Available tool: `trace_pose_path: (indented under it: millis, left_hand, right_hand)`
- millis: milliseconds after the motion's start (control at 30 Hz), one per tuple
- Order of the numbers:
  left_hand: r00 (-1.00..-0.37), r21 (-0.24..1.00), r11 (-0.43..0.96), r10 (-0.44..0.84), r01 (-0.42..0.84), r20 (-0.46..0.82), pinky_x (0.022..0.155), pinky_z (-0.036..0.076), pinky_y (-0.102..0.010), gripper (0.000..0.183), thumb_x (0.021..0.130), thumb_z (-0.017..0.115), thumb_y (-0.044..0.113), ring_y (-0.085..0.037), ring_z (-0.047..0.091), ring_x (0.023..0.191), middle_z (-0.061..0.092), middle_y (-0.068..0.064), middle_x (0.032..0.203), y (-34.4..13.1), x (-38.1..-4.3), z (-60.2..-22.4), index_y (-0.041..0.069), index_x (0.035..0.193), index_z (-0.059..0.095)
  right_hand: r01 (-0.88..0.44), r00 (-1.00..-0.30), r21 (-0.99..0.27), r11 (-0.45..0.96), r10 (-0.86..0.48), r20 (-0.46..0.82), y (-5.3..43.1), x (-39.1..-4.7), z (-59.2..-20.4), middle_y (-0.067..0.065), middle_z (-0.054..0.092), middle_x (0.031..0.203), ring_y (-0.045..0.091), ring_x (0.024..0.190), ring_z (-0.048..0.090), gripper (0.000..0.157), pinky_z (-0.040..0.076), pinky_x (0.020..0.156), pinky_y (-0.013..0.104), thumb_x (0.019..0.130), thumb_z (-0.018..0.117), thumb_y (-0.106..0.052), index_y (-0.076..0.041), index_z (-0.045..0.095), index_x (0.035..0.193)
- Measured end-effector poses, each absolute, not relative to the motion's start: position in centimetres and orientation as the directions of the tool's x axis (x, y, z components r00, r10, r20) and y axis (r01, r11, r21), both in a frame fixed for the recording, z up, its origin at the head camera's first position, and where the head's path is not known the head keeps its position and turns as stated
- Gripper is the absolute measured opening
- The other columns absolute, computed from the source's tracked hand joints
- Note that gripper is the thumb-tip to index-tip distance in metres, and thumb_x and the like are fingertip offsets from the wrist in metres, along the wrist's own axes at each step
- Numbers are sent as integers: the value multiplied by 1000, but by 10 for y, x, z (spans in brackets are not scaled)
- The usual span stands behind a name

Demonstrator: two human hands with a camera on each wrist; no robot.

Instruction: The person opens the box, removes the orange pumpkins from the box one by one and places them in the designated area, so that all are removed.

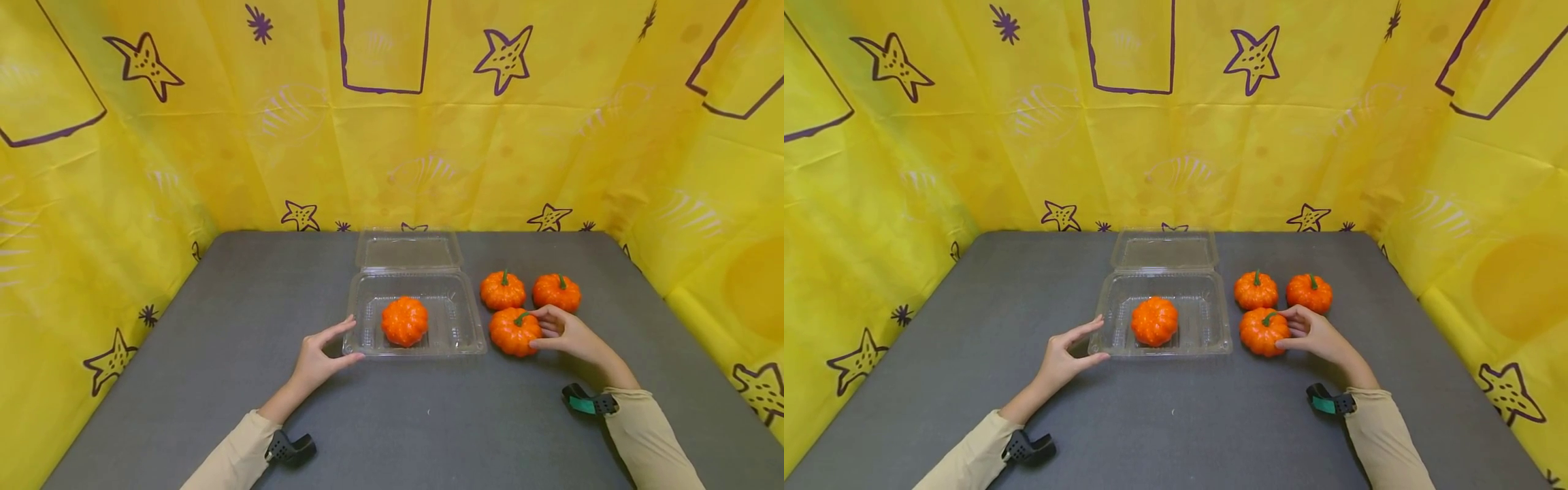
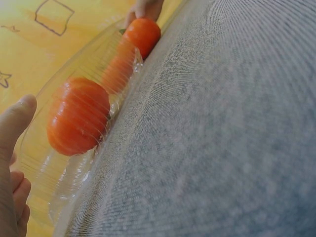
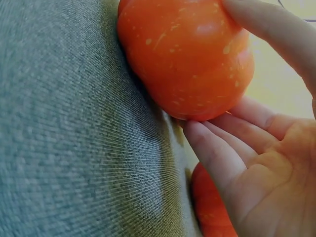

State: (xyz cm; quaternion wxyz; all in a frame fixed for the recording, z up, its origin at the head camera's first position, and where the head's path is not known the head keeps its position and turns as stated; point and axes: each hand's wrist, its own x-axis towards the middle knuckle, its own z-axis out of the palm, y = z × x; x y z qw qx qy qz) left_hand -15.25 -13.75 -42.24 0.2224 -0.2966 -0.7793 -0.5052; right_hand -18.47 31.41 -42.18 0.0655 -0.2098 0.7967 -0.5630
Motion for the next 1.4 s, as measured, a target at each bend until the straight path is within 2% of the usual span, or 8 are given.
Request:
trace_pose_path:
  millis: [400, 600, 667, 833, 900, 1133, 1400]
  left_hand:
    - [-734, 667, 310, 236, 678, 636, 89, 39, -22, 54, 54, 82, -5, -35, 56, 98, 58, -24, 107, -138, -153, -423, -15, 102, 59]
    - [-723, 659, 300, 238, 690, 649, 89, 39, -22, 54, 54, 82, -5, -36, 57, 97, 58, -25, 106, -138, -153, -423, -14, 102, 59]
    - [-721, 658, 297, 238, 692, 651, 89, 39, -22, 54, 54, 82, -6, -36, 57, 97, 58, -26, 106, -138, -153, -423, -14, 102, 60]
    - [-720, 655, 301, 236, 693, 652, 89, 39, -22, 54, 54, 82, -5, -35, 57, 97, 58, -25, 105, -138, -153, -424, -13, 102, 60]
    - [-717, 652, 302, 237, 695, 655, 89, 39, -22, 53, 53, 82, -5, -36, 57, 97, 59, -25, 105, -138, -153, -424, -14, 101, 60]
    - [-709, 645, 296, 241, 704, 663, 89, 39, -22, 53, 54, 82, -5, -35, 57, 97, 58, -25, 106, -139, -155, -424, -10, 103, 62]
    - [-706, 642, 296, 242, 707, 666, 89, 38, -21, 54, 54, 82, -4, -32, 57, 98, 58, -25, 106, -140, -154, -426, -8, 104, 62]
  right_hand:
    - [-247, -909, -911, 330, -405, 99, 315, -185, -420, 33, 44, 116, -6, 99, 47, 47, 38, 82, 13, 75, 69, 2, 15, 42, 111]
    - [-301, -895, -906, 296, -417, 161, 317, -184, -417, 32, 44, 119, -3, 103, 48, 50, 38, 85, 14, 74, 69, 5, 16, 41, 114]
    - [-333, -887, -904, 268, -413, 204, 318, -184, -415, 28, 46, 122, 0, 106, 48, 52, 38, 86, 15, 73, 69, 6, 17, 41, 116]
    - [-399, -873, -892, 213, -385, 299, 317, -182, -405, 1, 51, 123, 9, 112, 47, 55, 37, 88, 18, 73, 67, 11, 18, 39, 119]
    - [-423, -867, -883, 204, -374, 329, 314, -180, -400, -5, 50, 123, 12, 114, 46, 56, 37, 89, 19, 73, 66, 13, 18, 38, 121]
    - [-537, -808, -828, 161, -379, 451, 298, -174, -380, 10, 45, 131, 22, 119, 42, 58, 35, 92, 25, 71, 65, 17, 16, 38, 123]
    - [-595, -747, -802, 44, -397, 533, 274, -175, -364, 18, 40, 133, 31, 122, 35, 64, 32, 96, 32, 68, 66, 20, 18, 36, 124]
